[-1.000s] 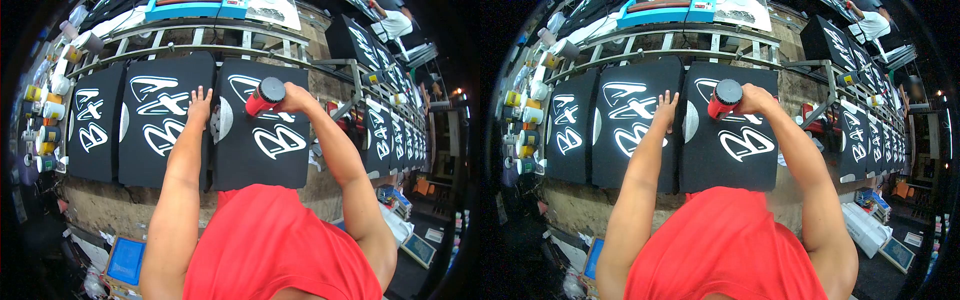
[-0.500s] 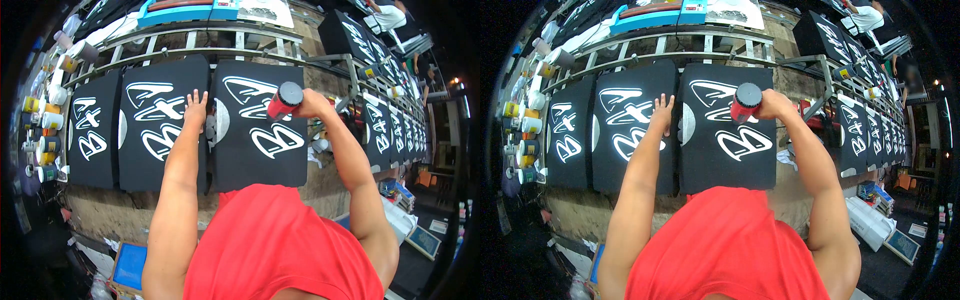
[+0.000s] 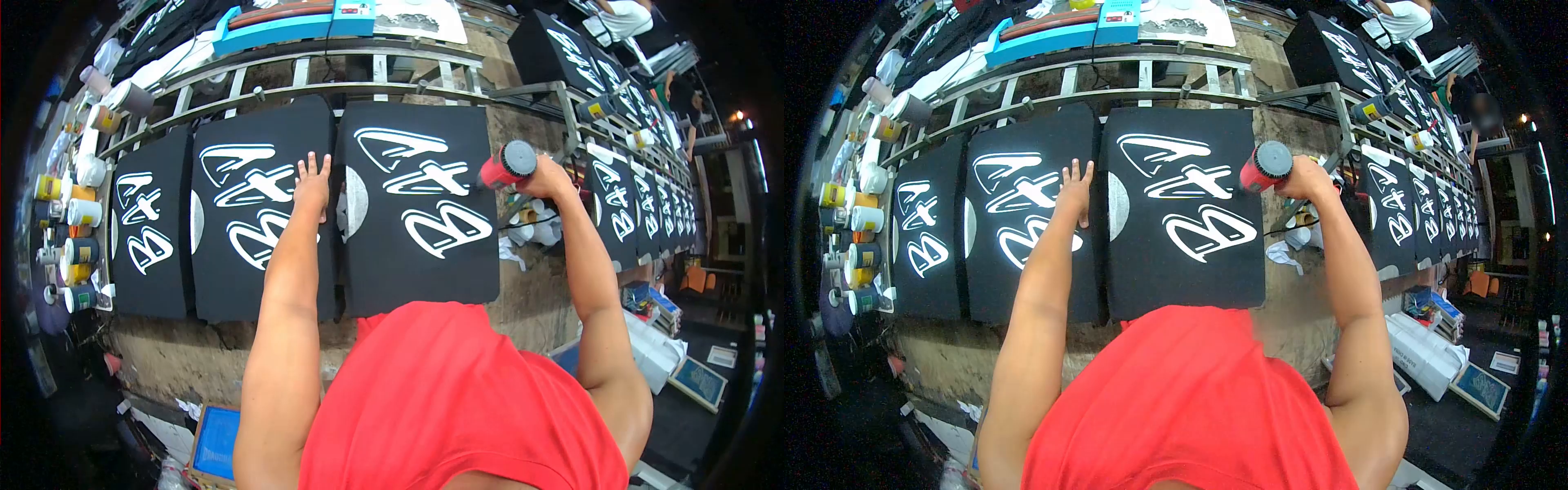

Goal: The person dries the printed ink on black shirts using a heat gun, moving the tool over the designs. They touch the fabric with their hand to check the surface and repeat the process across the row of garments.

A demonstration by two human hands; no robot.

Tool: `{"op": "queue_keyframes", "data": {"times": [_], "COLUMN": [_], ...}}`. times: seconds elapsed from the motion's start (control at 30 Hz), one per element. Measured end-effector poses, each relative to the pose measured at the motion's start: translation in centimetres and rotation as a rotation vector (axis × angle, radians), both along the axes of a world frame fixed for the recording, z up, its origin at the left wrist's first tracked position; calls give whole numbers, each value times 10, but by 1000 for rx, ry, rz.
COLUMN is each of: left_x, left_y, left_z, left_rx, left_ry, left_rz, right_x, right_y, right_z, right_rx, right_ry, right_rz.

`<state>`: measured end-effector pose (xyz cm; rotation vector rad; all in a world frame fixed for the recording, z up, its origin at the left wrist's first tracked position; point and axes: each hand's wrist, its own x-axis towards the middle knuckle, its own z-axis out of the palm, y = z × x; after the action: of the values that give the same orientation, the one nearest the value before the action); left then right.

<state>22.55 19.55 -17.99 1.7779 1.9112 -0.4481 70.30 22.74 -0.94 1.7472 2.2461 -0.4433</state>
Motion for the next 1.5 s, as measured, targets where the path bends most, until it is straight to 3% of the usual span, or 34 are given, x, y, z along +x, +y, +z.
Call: {"op": "queue_keyframes", "data": {"times": [0.1,0.17,0.3,0.4,0.87,1.17,1.3,1.5], "left_x": [1,1,-2,-3,0,-2,-1,-2], "left_y": [0,0,-1,0,-3,-3,-2,-2], "left_z": [1,3,-3,-7,5,3,-1,-3], "left_rx": [-4,-10,-1,10,11,4,19,28], "left_ry": [-12,-12,-4,17,-26,-35,-24,-30], "left_rz": [32,35,2,-37,31,34,27,30], "right_x": [18,19,-4,-22,-90,-144,-151,-190], "right_y": [7,8,0,-2,6,5,13,10], "right_z": [-12,-12,-4,5,0,17,-14,7], "right_rx": [13,-48,23,-108,-1,-103,-67,-125], "right_ry": [-50,174,157,173,218,117,170,79], "right_rz": [8,66,34,37,227,176,170,228]}}
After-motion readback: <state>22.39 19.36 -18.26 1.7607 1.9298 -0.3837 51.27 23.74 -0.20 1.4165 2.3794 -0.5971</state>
